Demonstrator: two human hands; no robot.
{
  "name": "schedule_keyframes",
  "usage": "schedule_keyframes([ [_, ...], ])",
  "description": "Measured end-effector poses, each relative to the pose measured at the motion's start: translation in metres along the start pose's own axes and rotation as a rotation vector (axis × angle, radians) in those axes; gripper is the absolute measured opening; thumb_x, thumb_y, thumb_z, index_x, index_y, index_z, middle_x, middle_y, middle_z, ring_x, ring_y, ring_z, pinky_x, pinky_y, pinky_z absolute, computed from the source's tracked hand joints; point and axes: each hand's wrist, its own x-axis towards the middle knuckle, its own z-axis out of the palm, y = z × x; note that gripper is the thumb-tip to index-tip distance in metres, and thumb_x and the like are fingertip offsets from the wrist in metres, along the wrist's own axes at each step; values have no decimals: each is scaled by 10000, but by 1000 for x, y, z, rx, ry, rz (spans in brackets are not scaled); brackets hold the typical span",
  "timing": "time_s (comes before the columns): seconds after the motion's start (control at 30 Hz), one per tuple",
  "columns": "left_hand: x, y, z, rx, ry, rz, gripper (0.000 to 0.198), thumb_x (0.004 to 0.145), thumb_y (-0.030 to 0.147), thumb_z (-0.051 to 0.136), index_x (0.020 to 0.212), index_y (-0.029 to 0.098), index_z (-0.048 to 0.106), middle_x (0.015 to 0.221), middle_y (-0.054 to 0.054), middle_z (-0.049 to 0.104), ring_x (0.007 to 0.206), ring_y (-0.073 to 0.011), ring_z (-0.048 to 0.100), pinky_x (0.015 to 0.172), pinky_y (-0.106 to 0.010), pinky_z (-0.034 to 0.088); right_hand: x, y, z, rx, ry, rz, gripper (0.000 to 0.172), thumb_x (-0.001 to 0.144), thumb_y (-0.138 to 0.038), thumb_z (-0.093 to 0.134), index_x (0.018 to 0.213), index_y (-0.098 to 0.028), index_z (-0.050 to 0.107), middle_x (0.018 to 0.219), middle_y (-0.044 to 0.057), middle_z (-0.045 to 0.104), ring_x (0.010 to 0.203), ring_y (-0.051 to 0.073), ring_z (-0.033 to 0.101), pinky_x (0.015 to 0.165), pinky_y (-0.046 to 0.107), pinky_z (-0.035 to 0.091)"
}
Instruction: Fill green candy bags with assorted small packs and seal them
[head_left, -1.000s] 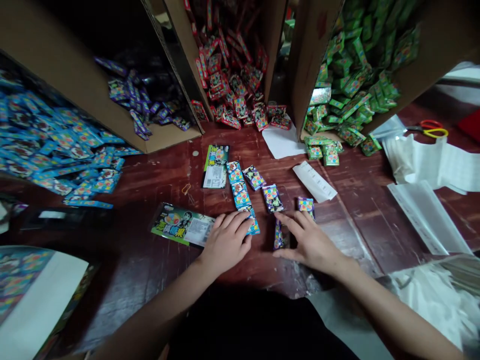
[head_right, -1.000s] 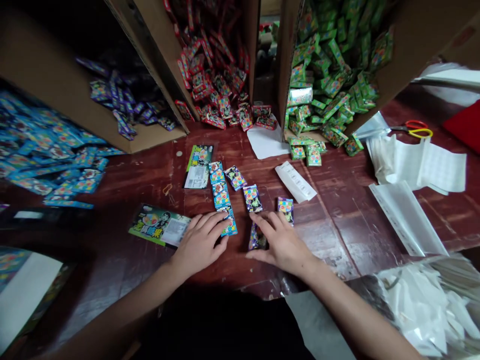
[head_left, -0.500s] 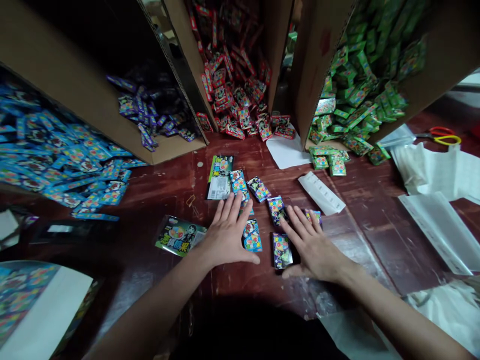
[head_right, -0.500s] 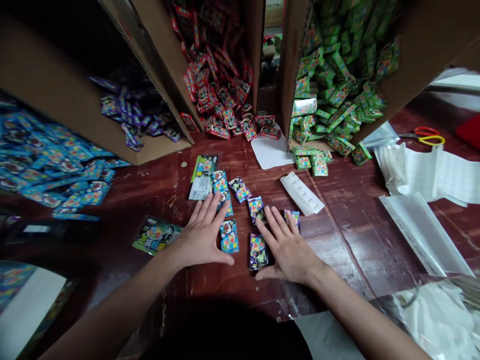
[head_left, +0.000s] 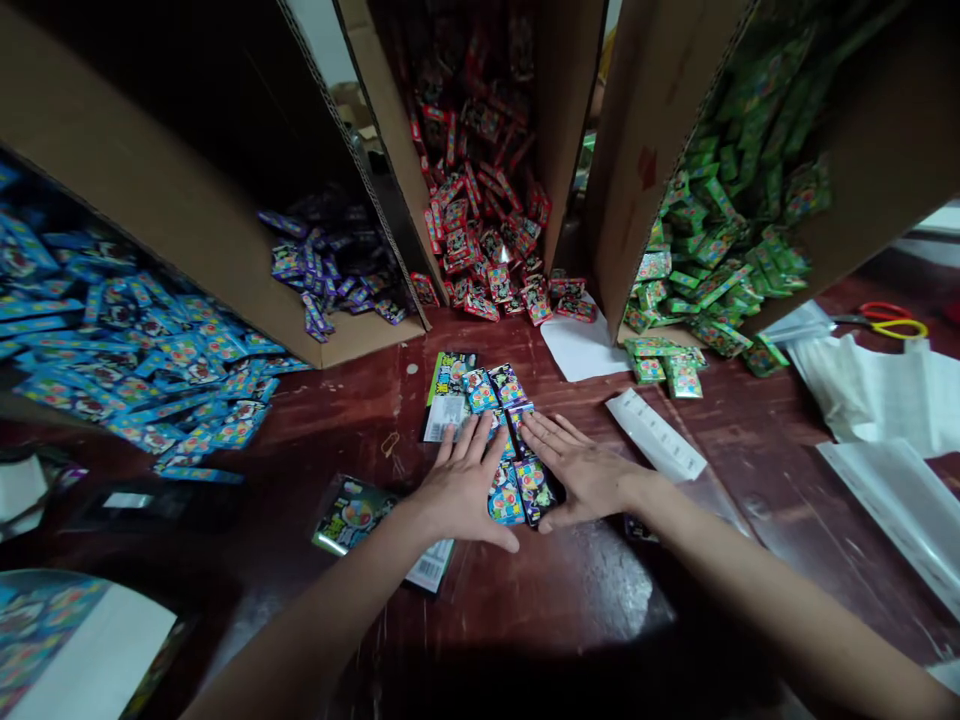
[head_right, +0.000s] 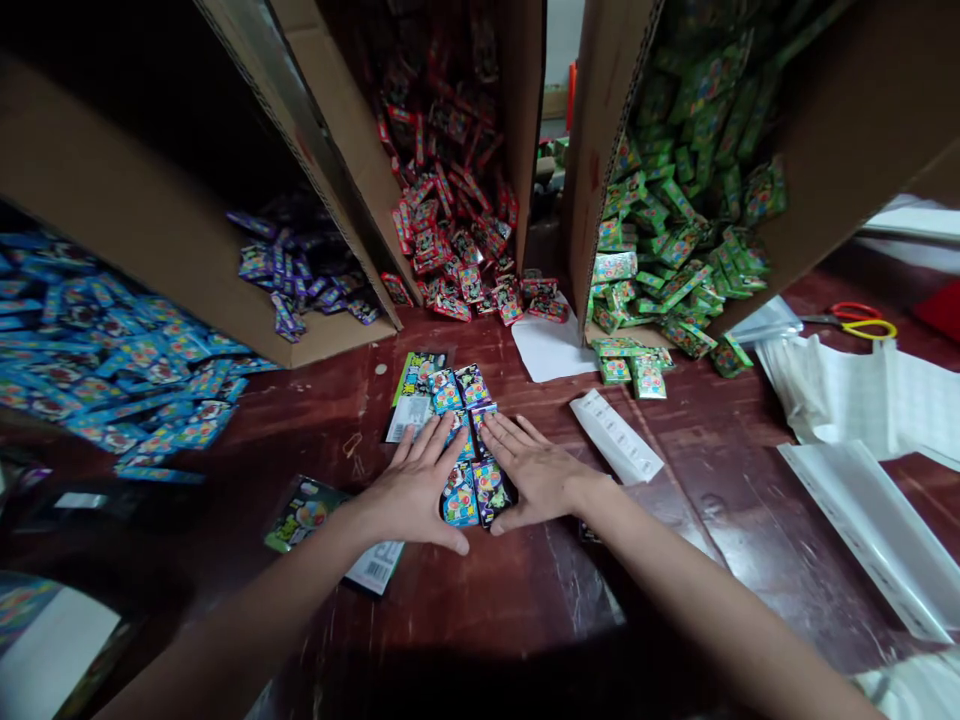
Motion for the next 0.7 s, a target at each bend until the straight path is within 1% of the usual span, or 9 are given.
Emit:
schedule_keyframes([
  [0.07, 7, -4, -6, -42, 57, 9, 1517, 502, 890, 719, 1624, 144, 22, 1664, -198, -142, 1547, -412, -105, 1233, -616, 0, 6, 0, -2, -12, -17, -12, 1332, 721, -859, 592, 1610, -42, 29, 1676, 223, -32, 1569, 360, -19, 1264, 557, -8],
  [0.13, 22, -9, -14, -62, 168, 15, 1272, 720, 882, 562, 1627, 176, 18, 1676, -165, -126, 1559, -378, -74, 1241, -600, 35, 10, 0, -3, -26, -16, -18, 1307, 737, -851, 585, 1611, -43, 46, 1678, 220, -17, 1570, 357, -10, 1262, 568, -8],
  [0.2, 42, -13, -20, -38, 263, 18, 971, 900, 788, 398, 1628, 225, 89, 1696, -113, -67, 1569, -344, -35, 1242, -599, 21, 4, -1, -6, -37, 32, -16, 1279, 754, -839, 584, 1614, -52, 57, 1681, 220, 15, 1571, 355, 4, 1259, 585, 4],
  [0.3, 68, -14, -23, 31, 263, 47, 807, 962, 721, 339, 1607, 251, 226, 1703, -81, 63, 1571, -339, 36, 1224, -631, -52, -34, -3, -14, -34, 222, 24, 1253, 778, -798, 613, 1623, -96, 9, 1690, 205, 7, 1572, 350, 3, 1261, 592, 75],
  [0.4, 67, -20, -25, 80, 337, 46, 738, 986, 675, 331, 1596, 265, 259, 1704, -78, 104, 1565, -343, 92, 1216, -649, -43, -98, -10, -16, -11, 330, 124, 1162, 843, -684, 647, 1629, -151, -23, 1701, 174, 10, 1573, 336, 59, 1256, 555, 208],
  [0.47, 49, -41, -29, 128, 414, -9, 676, 1006, 622, 327, 1587, 278, 275, 1704, -75, 124, 1560, -343, 118, 1214, -650, -9, -135, -15, -9, -23, 279, 210, 1095, 879, -605, 651, 1632, -168, -14, 1703, 161, 63, 1567, 333, 123, 1243, 536, 276],
  [0.53, 20, -79, -34, 213, 435, -124, 617, 1015, 543, 343, 1562, 260, 326, 1690, -88, 189, 1546, -349, 159, 1211, -643, 20, -158, -15, 5, -74, 212, 283, 1031, 909, -545, 632, 1633, -169, 2, 1700, 158, 105, 1560, 339, 162, 1227, 536, 320],
  [0.63, -38, -151, -38, 350, 427, -405, 540, 990, 315, 357, 1509, 168, 391, 1642, -125, 300, 1513, -342, 224, 1205, -619, 86, -166, -10, 28, -167, 201, 346, 944, 943, -478, 588, 1632, -145, 34, 1688, 183, 149, 1540, 362, 227, 1190, 542, 382],
  [0.7, -81, -186, -39, 376, 339, -569, 547, 928, 194, 403, 1466, 95, 419, 1600, -168, 359, 1497, -378, 221, 1176, -650, 128, -161, -7, 36, -203, 241, 342, 905, 943, -461, 582, 1630, -145, 84, 1638, 205, 296, 1474, 390, 362, 1121, 555, 456],
])
